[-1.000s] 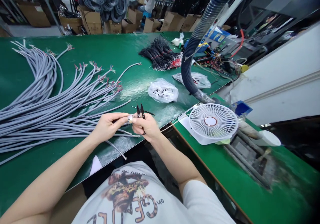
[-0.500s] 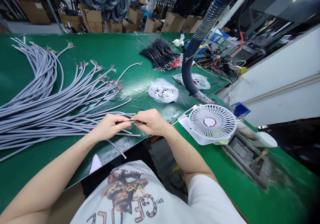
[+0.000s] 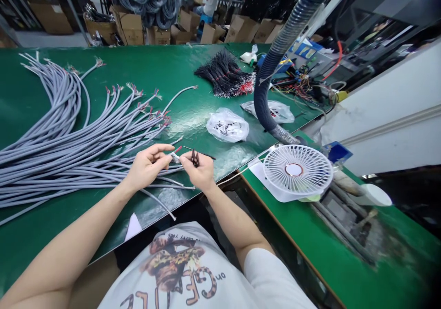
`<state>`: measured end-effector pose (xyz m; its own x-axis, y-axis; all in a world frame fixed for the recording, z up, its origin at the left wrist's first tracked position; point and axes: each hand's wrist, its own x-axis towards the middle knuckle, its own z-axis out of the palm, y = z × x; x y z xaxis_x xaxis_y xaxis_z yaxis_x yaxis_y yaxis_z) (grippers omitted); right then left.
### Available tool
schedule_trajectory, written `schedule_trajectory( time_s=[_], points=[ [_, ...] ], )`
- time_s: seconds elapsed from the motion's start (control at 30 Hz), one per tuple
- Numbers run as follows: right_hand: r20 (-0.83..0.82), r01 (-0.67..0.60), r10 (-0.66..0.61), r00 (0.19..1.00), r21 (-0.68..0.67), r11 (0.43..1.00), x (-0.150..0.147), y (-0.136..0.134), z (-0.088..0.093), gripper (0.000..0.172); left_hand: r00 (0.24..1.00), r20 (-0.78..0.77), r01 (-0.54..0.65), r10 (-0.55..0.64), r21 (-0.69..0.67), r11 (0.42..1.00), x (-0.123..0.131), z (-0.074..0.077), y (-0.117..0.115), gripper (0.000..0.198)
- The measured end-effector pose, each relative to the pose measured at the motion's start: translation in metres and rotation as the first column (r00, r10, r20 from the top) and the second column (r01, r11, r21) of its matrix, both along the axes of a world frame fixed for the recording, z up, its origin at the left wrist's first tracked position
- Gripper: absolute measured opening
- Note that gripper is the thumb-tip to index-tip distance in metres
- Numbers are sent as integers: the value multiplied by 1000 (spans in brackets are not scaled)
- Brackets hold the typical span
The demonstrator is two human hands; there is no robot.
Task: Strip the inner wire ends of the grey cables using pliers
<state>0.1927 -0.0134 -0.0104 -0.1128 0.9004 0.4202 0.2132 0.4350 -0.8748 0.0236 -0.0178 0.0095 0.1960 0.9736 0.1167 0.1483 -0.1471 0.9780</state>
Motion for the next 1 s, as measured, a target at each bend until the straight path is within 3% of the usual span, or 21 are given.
schedule_trajectory(
  time_s=[0.07,0.13,0.23,0.37,0.6,0.73,0.83,0.93,1.0],
  points=[
    [204,-16,-31,979,226,974,3,-4,10,20,998,-40,51,-51,-19,999,1,-3,0,31],
    [319,-58,-46,947,309,949,7,0,20,21,984,-126,129,-126,12,992,0,-6,-1,28],
    [314,-37,-30,949,204,978,10,12,29,22,960,-201,217,-194,101,971,-1,-9,0,23],
    [217,-95,89,972,16,995,4,20,30,22,964,-144,240,-223,122,963,-4,-10,4,22],
    [355,-147,148,923,-31,989,8,4,32,28,971,-43,239,-235,105,965,-6,-9,5,22],
    [523,-197,93,847,146,970,19,-9,20,30,955,-183,259,-233,134,957,-3,-1,-1,21],
    [619,-272,2,785,342,900,18,-22,6,30,935,-266,272,-236,109,956,-2,-1,-11,20],
    [645,-332,-59,762,468,819,10,-36,-5,32,960,-199,206,-197,28,978,-5,-9,-26,22],
    [645,-374,-29,764,479,794,6,-43,-10,34,980,-112,158,-163,-47,986,-8,-17,-37,23]
  ],
)
